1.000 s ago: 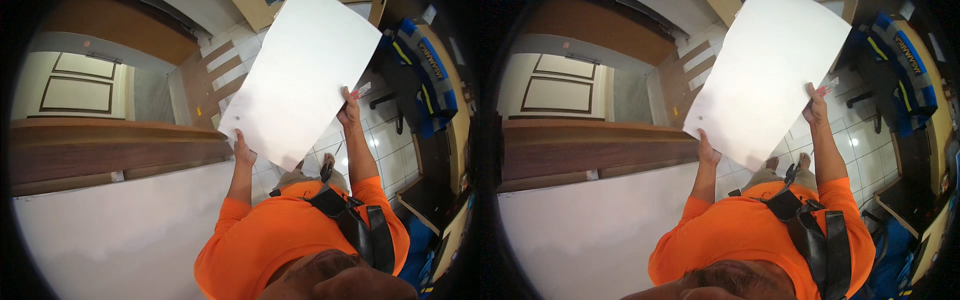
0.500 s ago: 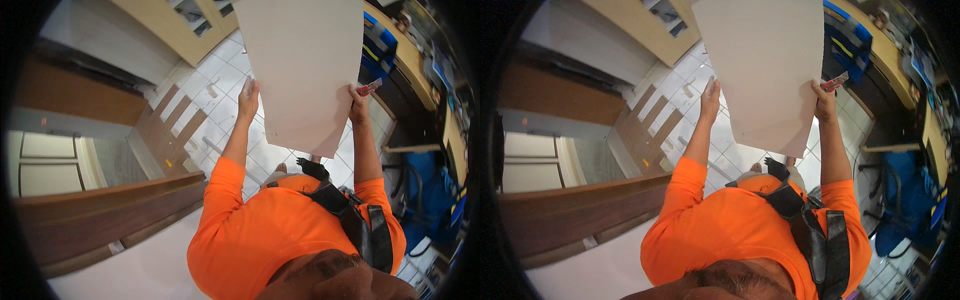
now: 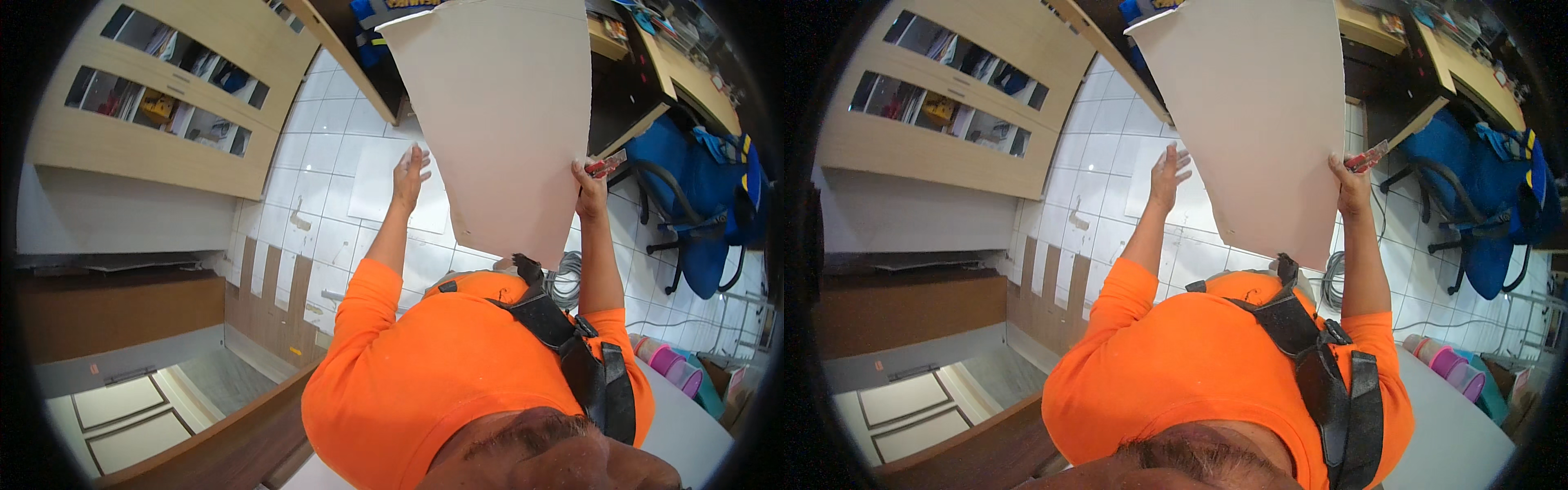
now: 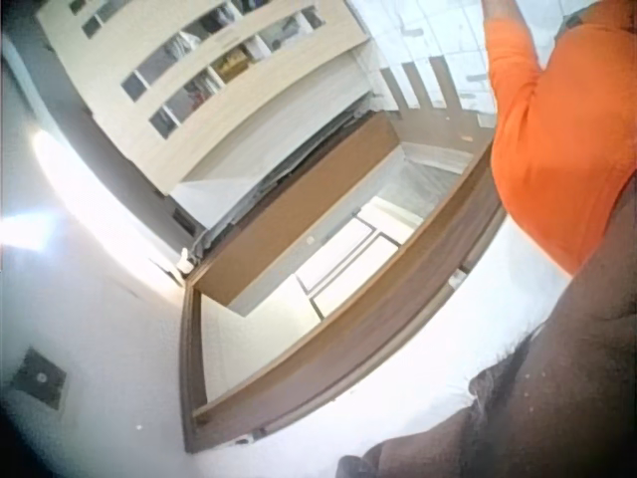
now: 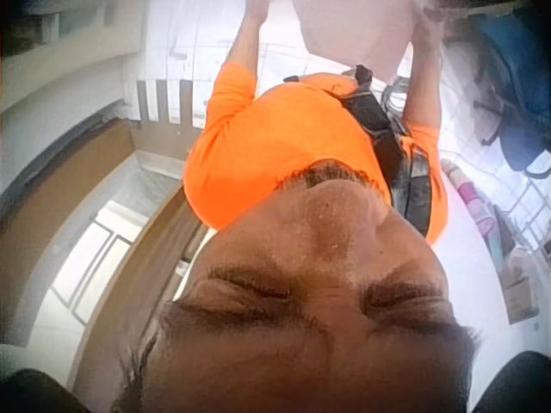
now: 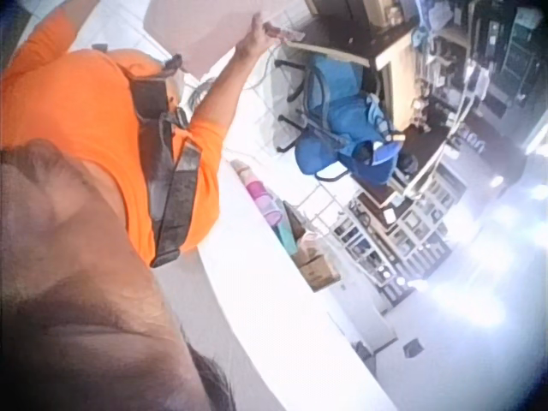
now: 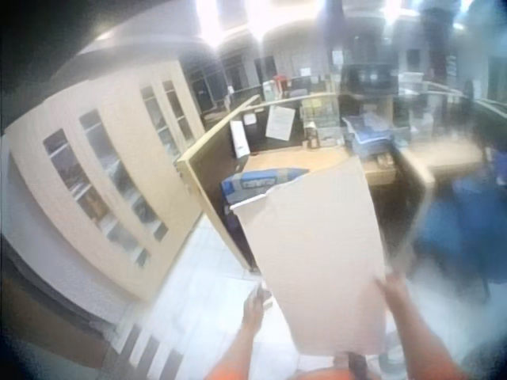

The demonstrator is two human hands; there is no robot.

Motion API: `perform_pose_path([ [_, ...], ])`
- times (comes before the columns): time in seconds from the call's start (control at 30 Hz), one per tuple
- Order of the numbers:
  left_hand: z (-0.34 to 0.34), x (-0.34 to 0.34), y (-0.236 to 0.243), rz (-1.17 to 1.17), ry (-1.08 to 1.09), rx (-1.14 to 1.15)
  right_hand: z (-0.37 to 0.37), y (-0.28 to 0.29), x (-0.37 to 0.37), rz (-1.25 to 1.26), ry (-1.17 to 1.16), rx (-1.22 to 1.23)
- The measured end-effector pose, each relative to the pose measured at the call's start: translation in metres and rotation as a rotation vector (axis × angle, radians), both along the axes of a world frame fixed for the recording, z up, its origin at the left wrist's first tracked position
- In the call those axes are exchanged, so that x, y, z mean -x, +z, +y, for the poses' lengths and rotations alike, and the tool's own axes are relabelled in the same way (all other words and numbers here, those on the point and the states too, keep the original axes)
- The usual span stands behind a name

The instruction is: The person measures and marks a ceiling opening, then cuts a white ceiling panel to size using a utility knife. They climb a ladder, position the panel against the ceiling, and secure it in place.

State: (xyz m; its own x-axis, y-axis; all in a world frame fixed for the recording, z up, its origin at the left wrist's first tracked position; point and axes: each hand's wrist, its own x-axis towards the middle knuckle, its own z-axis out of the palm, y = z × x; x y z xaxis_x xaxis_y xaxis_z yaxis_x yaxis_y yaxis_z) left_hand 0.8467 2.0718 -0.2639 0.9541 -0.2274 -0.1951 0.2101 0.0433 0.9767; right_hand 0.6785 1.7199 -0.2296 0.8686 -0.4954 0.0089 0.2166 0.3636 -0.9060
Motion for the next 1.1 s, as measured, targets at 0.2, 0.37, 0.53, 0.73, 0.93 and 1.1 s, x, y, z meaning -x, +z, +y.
perform_pose_path([
  [0.2,-0.037,-0.041,0.028,-0.254,-0.193,-0.18,-0.009,0.036,0.013,0.003,0.007,0.091],
  [0.37,-0.024,-0.02,0.009,-0.146,-0.115,-0.208,-0.005,0.059,0.026,-0.08,-0.044,0.156],
  [0.53,-0.042,0.016,0.003,-0.146,-0.154,0.099,-0.003,0.065,0.046,-0.114,-0.029,0.1],
  [0.73,-0.093,0.013,0.031,-0.18,-0.451,-0.052,-0.005,0.073,0.079,0.097,-0.281,0.326],
  [0.93,-0.157,0.06,0.013,0.113,-0.615,-0.015,-0.033,0.077,0.142,0.167,-0.389,0.822],
  [1.1,-0.205,0.07,-0.013,0.158,-0.679,-0.138,-0.071,0.044,0.192,0.207,-0.49,1.048],
])
